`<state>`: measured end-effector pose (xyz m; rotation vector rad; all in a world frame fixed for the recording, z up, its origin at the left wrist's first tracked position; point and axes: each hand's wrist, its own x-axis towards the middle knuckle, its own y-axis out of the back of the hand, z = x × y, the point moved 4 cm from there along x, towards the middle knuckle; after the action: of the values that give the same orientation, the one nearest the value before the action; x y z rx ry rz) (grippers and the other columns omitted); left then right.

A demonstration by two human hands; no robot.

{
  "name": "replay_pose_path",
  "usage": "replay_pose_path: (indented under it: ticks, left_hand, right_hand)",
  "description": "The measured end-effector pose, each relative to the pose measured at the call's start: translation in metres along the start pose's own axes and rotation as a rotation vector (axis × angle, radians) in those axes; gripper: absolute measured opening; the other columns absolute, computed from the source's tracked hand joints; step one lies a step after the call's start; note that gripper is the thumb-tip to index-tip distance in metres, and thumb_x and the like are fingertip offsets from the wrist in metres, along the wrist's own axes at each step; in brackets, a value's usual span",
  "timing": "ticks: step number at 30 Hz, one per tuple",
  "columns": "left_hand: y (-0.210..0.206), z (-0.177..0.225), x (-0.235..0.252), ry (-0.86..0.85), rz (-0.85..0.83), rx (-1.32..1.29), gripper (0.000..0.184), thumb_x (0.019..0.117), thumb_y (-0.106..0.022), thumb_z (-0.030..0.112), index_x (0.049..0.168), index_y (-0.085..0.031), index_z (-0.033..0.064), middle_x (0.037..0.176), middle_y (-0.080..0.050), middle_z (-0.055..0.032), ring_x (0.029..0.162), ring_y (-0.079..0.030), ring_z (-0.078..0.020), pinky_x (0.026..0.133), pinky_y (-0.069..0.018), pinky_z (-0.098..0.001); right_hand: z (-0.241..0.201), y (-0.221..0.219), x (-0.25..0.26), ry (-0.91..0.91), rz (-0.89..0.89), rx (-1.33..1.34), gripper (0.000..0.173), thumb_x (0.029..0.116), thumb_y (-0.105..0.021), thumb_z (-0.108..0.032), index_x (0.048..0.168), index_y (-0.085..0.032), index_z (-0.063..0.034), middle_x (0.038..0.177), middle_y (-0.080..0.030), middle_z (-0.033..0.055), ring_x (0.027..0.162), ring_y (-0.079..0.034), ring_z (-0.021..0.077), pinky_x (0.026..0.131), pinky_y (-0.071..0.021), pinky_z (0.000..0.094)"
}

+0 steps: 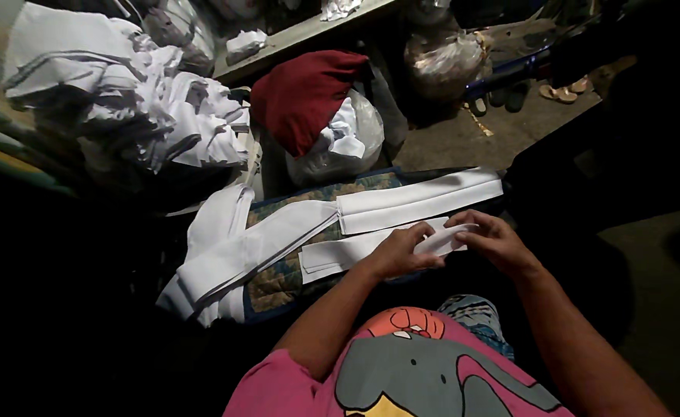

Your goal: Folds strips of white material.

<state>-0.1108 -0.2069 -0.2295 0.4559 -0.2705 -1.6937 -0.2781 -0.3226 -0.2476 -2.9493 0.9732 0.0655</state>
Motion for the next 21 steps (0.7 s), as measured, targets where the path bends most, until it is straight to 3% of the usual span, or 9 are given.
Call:
replay_pose_path:
  ticks: [2,4,9,12,14,18,21]
  left_hand:
    - [0.009,0.000,-0.014,0.018,-0.053,0.019,0.043,0.0882,-0.079,0.026,0.115,-0.065,-0.0047,0.095,-0.071,-0.0166,0.087,-0.069,-0.0230,0.083,-0.0559,-0.0435]
    - [0.022,-0.003,-0.030,0.055,-0.066,0.023,0.038,0.0870,-0.080,0.023,0.110,-0.067,-0.0037,0.093,-0.071,-0.0142,0.086,-0.068,-0.0191,0.082,-0.0560,-0.0398]
    - [0.059,-0.021,-0.067,0.239,-0.051,-0.048,0.032,0.0838,-0.082,0.023,0.101,-0.067,0.0002,0.086,-0.067,-0.0039,0.077,-0.062,-0.0072,0.075,-0.0540,-0.0296]
    - [0.073,-0.035,-0.084,0.352,-0.060,-0.091,0.027,0.0828,-0.082,0.019,0.097,-0.066,0.0024,0.084,-0.067,-0.0014,0.075,-0.063,-0.0061,0.073,-0.0551,-0.0287]
    - [0.078,-0.046,-0.093,0.406,-0.076,-0.132,0.029,0.0833,-0.080,0.017,0.104,-0.068,0.0018,0.089,-0.071,-0.0029,0.079,-0.067,-0.0080,0.078,-0.0579,-0.0313]
    - [0.088,-0.060,-0.101,0.476,-0.064,-0.139,0.031,0.0848,-0.079,0.013,0.111,-0.067,0.0027,0.093,-0.071,-0.0031,0.082,-0.068,-0.0085,0.080,-0.0583,-0.0310]
    - [0.100,-0.070,-0.103,0.476,0.111,-0.233,0.027,0.0840,-0.075,0.007,0.108,-0.066,0.0013,0.093,-0.071,-0.0023,0.082,-0.068,-0.0081,0.080,-0.0592,-0.0298]
  right_hand:
    - [-0.004,0.001,0.001,0.005,0.040,0.091,0.003,0.0926,-0.065,-0.013,0.095,-0.063,-0.0137,0.090,-0.072,-0.0057,0.081,-0.069,0.0048,0.078,-0.0595,0.0270]
    - [-0.008,0.004,0.002,0.032,0.079,0.110,0.006,0.0941,-0.064,-0.012,0.093,-0.062,-0.0175,0.080,-0.069,-0.0098,0.072,-0.066,0.0018,0.071,-0.0585,0.0238]
    - [-0.016,0.026,0.005,0.061,0.204,0.030,0.008,0.0900,-0.068,-0.009,0.092,-0.065,-0.0172,0.082,-0.069,-0.0087,0.072,-0.066,0.0014,0.068,-0.0586,0.0217]
    - [-0.019,0.046,0.007,0.052,0.265,0.021,0.013,0.0851,-0.073,-0.009,0.091,-0.065,-0.0165,0.078,-0.069,-0.0079,0.068,-0.066,0.0027,0.065,-0.0588,0.0234]
    - [-0.021,0.060,0.009,0.028,0.306,-0.004,0.016,0.0834,-0.074,-0.006,0.093,-0.064,-0.0139,0.079,-0.069,-0.0062,0.068,-0.066,0.0046,0.065,-0.0598,0.0257]
    - [-0.026,0.080,0.014,-0.005,0.408,-0.018,0.013,0.0870,-0.072,-0.005,0.095,-0.064,-0.0118,0.080,-0.069,-0.0052,0.069,-0.066,0.0046,0.065,-0.0600,0.0259]
    - [-0.025,0.098,0.021,-0.024,0.470,-0.021,0.013,0.0917,-0.069,-0.004,0.102,-0.064,-0.0090,0.086,-0.071,-0.0041,0.075,-0.068,0.0045,0.071,-0.0613,0.0266]
